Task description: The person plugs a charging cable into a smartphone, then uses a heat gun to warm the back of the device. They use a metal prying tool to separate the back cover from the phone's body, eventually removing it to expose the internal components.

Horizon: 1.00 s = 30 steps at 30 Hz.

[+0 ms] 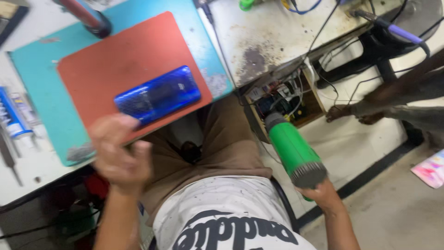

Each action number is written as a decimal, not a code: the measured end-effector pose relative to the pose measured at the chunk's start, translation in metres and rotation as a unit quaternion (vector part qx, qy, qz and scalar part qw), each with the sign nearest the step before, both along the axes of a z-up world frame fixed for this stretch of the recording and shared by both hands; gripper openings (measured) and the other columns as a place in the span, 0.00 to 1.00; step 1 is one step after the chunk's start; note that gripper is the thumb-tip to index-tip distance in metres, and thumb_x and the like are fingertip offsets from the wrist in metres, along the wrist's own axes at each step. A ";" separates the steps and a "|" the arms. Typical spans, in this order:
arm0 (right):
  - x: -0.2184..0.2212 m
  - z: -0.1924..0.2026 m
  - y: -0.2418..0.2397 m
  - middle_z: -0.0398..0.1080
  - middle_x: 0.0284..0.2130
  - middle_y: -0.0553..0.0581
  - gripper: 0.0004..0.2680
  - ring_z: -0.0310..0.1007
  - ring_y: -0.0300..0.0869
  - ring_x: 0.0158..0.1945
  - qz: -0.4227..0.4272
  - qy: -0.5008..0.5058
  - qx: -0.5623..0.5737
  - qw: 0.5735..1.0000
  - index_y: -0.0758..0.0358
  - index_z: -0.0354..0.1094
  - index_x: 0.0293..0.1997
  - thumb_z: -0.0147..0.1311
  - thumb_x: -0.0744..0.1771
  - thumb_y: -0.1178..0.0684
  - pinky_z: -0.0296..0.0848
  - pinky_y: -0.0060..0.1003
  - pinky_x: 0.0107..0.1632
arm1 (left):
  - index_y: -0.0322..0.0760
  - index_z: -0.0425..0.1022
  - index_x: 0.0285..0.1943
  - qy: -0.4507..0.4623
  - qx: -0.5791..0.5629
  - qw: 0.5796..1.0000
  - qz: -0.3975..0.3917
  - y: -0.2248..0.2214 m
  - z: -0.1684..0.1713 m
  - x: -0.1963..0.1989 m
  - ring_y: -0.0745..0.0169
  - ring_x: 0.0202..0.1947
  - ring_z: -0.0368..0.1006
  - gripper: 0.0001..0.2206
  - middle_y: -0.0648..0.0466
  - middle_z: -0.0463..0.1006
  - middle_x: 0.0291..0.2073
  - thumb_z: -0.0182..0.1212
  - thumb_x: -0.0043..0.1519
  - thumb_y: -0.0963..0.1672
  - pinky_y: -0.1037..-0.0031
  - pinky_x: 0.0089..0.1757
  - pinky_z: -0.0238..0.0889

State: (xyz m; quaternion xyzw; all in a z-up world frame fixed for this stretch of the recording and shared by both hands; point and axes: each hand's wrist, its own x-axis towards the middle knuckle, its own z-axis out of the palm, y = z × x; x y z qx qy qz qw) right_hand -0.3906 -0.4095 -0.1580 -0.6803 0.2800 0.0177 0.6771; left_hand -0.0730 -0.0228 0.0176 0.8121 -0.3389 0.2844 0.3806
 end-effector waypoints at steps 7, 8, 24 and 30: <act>0.056 0.091 0.053 0.65 0.53 0.61 0.28 0.68 0.46 0.54 -0.092 -0.173 -0.136 0.971 0.67 0.52 0.65 0.64 0.61 0.50 0.70 0.40 0.56 | 0.28 0.68 0.69 0.210 0.022 0.925 -0.317 -0.060 0.018 -0.087 0.44 0.58 0.71 0.27 0.42 0.74 0.56 0.70 0.61 0.44 0.58 0.57 0.68; 0.066 0.098 0.067 0.64 0.54 0.61 0.29 0.68 0.46 0.55 -0.090 -0.197 -0.154 0.964 0.67 0.50 0.67 0.63 0.61 0.50 0.70 0.40 0.57 | 0.25 0.65 0.68 0.208 -0.002 0.922 -0.326 -0.062 0.025 -0.090 0.40 0.58 0.69 0.30 0.38 0.71 0.57 0.70 0.59 0.44 0.57 0.57 0.67; 0.207 0.228 0.204 0.66 0.60 0.65 0.24 0.67 0.60 0.64 0.346 -0.518 -0.353 0.698 0.66 0.62 0.60 0.64 0.64 0.41 0.63 0.57 0.67 | 0.32 0.72 0.61 0.525 -0.312 0.792 -0.015 0.096 0.103 -0.079 0.62 0.47 0.82 0.20 0.48 0.82 0.52 0.60 0.60 0.42 0.69 0.41 0.77; 0.213 0.190 0.146 0.72 0.55 0.60 0.13 0.72 0.52 0.60 0.118 -0.378 -0.364 0.843 0.64 0.69 0.57 0.59 0.68 0.53 0.70 0.43 0.62 | 0.29 0.75 0.59 0.314 -0.020 0.940 0.132 0.125 0.158 -0.066 0.60 0.46 0.78 0.19 0.47 0.82 0.49 0.60 0.64 0.46 0.70 0.46 0.71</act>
